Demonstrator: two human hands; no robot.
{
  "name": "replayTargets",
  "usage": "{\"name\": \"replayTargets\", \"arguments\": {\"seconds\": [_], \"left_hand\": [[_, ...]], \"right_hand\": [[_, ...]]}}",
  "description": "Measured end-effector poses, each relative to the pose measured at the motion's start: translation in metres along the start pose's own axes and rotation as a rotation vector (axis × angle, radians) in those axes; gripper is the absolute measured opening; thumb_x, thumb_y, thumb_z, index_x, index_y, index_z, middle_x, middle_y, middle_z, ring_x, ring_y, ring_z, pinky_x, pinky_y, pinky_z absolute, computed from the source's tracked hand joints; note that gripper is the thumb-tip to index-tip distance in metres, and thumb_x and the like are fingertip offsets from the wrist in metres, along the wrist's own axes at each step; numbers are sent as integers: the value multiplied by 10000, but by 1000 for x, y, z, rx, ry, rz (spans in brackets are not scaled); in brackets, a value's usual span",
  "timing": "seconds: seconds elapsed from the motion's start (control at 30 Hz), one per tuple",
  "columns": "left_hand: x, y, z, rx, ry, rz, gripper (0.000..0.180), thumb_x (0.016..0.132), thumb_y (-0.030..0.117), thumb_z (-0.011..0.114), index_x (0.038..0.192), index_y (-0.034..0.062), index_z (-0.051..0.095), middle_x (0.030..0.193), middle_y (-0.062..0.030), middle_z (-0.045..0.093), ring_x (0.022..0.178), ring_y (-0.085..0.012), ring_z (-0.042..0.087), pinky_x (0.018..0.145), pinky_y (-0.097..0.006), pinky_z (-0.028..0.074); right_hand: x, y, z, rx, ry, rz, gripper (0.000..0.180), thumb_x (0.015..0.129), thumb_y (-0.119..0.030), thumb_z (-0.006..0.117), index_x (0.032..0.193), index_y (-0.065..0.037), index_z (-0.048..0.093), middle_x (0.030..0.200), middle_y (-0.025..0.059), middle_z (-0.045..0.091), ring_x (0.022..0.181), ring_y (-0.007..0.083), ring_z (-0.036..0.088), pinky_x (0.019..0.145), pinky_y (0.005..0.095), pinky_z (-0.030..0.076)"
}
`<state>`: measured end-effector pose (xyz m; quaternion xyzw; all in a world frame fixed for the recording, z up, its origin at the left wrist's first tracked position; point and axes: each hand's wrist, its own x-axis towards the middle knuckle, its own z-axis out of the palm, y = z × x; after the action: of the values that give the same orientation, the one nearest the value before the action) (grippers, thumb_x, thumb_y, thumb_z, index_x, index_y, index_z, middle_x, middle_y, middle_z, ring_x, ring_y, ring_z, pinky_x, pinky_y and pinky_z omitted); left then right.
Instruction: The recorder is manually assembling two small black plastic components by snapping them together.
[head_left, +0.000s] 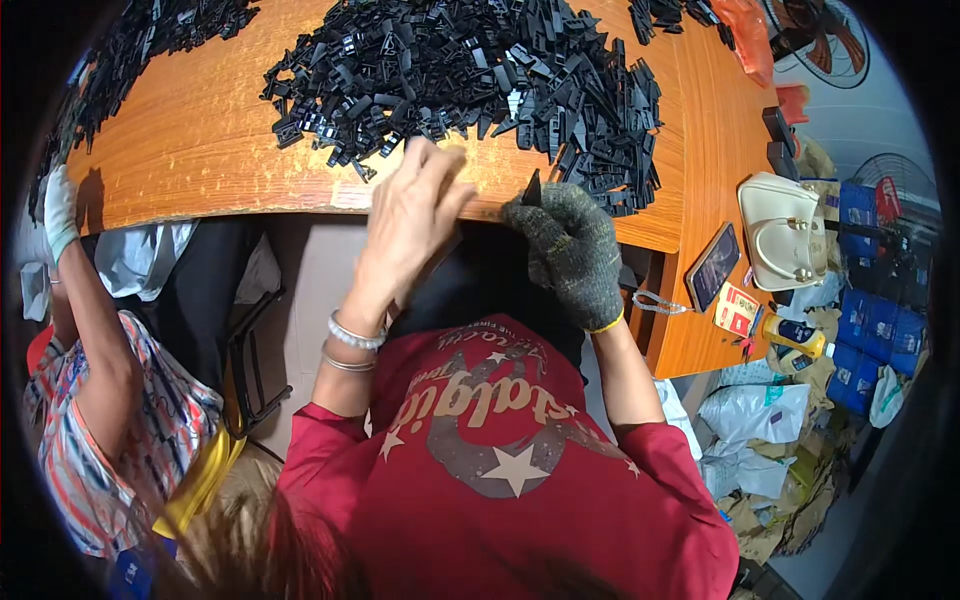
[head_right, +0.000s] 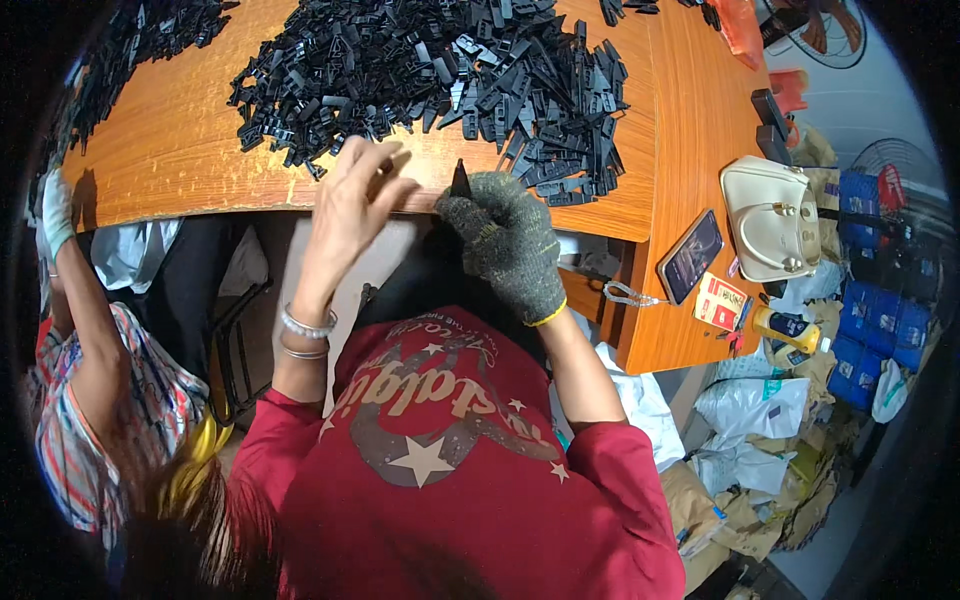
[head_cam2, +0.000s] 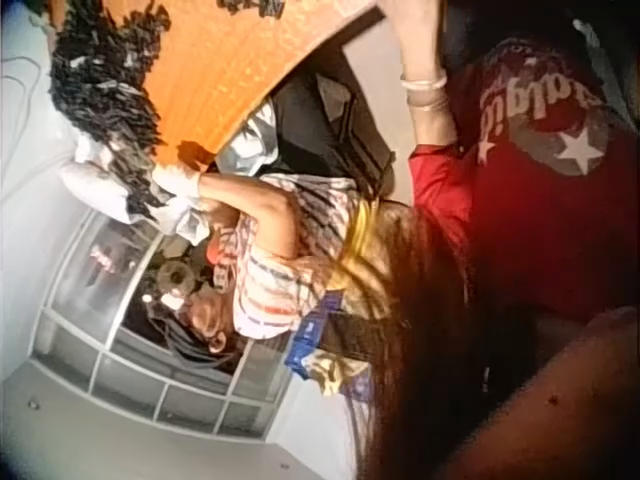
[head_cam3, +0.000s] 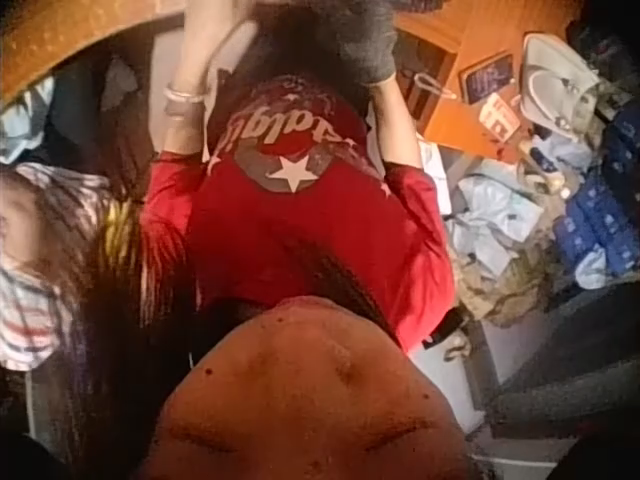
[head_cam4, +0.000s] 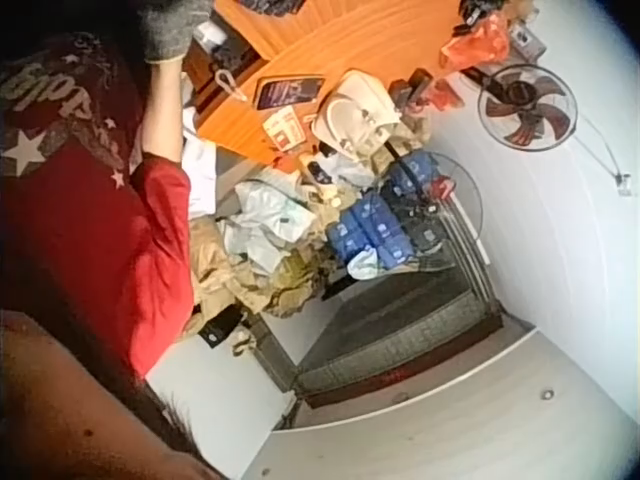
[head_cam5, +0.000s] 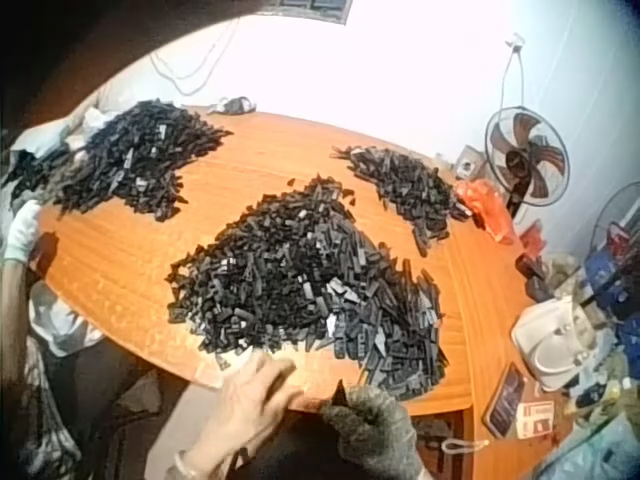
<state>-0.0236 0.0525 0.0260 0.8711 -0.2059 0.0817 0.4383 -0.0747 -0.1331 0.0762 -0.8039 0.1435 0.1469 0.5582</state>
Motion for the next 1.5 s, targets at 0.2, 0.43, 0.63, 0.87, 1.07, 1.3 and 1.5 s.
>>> {"name": "replayTargets", "arguments": {"seconds": [0.2,0.43,0.63,0.87,1.07,1.3,1.5], "left_hand": [[-2,-22,5,195,-81,84,175,821,21,635,987,25,579,862,-113,533,682,-294,587,597,-391,462],[-3,-20,32,-258,6,30,143,755,-1,704,870,5,621,829,-111,558,712,-327,598,613,-391,475],[-5,-21,35,-196,19,28,140,754,-22,704,881,8,653,796,-97,563,685,-259,610,618,-333,483],[-5,-22,35,-196,14,40,109,776,1,679,876,30,646,782,-105,549,673,-287,596,607,-355,473],[-5,-25,37,-152,-7,102,128,779,34,668,897,51,622,766,-97,527,690,-301,573,604,-382,452],[-7,-28,43,-147,13,111,146,767,31,660,898,69,609,770,-87,532,716,-294,578,607,-390,459],[-7,-26,40,-142,23,132,132,774,43,667,890,56,607,771,-92,532,719,-299,576,606,-391,458]], "right_hand": [[5,2,-6,-413,126,-383,191,841,-148,708,995,-35,709,966,136,708,786,251,696,713,346,526],[33,23,-24,-826,62,-654,279,869,-296,647,1046,-88,706,951,148,694,852,330,658,737,416,509],[34,-7,-21,-991,-44,-570,237,850,-247,667,1017,-84,713,980,114,699,854,303,658,740,395,516],[42,-8,-24,-1080,-74,-668,248,850,-305,616,955,-98,703,836,140,666,783,333,642,693,444,494],[48,-36,-6,-1165,-182,-688,303,829,-380,643,788,-80,656,711,143,622,680,344,636,583,447,487],[50,-37,-2,-1263,-255,-600,338,866,-405,595,855,-71,650,749,150,633,718,339,646,600,459,502],[51,-36,-4,-1316,-286,-539,275,907,-345,548,893,-88,646,791,138,640,740,329,646,627,460,503]]}}
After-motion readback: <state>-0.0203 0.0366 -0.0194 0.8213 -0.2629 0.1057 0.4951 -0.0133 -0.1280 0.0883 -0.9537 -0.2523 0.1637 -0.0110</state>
